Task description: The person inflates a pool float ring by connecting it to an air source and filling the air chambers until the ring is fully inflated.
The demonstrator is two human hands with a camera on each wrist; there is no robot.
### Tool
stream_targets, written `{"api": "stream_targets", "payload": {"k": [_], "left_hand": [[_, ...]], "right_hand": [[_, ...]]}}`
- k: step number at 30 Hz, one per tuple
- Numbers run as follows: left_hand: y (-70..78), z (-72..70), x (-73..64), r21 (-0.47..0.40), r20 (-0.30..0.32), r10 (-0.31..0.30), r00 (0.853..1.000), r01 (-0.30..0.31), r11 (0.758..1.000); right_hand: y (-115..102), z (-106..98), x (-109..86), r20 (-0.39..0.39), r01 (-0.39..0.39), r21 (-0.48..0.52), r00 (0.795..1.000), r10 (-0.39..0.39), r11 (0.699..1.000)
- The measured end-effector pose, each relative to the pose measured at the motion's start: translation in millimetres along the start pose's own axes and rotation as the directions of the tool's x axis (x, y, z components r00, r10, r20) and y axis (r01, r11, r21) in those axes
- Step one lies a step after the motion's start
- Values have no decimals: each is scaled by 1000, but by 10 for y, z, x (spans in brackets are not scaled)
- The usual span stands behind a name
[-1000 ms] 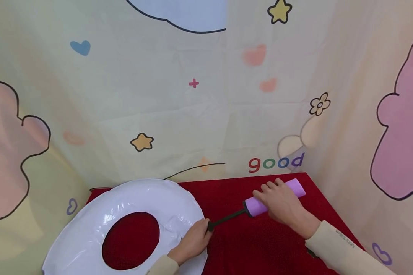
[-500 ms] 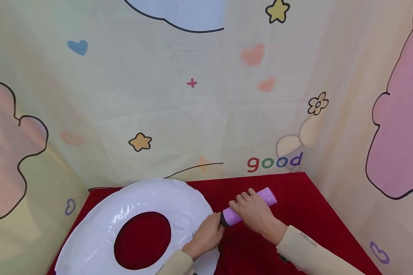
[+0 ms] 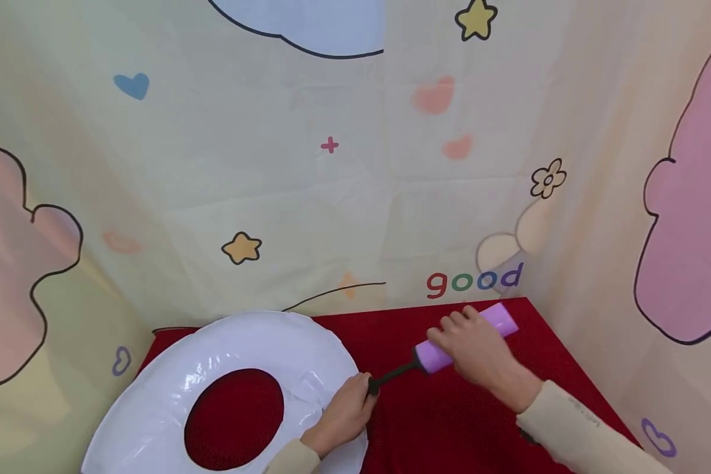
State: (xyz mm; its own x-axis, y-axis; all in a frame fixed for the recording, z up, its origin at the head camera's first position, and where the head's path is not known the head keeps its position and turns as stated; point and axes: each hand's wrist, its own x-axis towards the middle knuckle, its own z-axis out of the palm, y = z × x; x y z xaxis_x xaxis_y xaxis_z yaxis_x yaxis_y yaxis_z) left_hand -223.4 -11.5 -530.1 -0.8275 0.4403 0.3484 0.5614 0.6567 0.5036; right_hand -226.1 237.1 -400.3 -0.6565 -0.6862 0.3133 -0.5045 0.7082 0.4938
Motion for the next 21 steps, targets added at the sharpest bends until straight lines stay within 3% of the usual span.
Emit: {"api": "stream_targets", "payload": {"k": [5,9,12,15,21], "left_hand": [[174,47,57,-37,-16,11,1000,-12,999],[209,54,16,34,-21,4,1000,-3,999],[166,34,-28,57,12,-7,1000,6,998],[102,-3,-50,26,39,-1,999,0,1000],[-69,-59,-122,14,15,-36,999,36,999]], "right_hand": [[-449,151,165,-54,62,-46,996,-65,997],[-556,210,167,-35,41,-12,999,-42,999],[-480,184,113,-3,45,31,999,-45,998],[-301,104,54,-3,53,43,999,-53,998],[98,-92,-51,-3,-4,10,1000,4,1000]]}}
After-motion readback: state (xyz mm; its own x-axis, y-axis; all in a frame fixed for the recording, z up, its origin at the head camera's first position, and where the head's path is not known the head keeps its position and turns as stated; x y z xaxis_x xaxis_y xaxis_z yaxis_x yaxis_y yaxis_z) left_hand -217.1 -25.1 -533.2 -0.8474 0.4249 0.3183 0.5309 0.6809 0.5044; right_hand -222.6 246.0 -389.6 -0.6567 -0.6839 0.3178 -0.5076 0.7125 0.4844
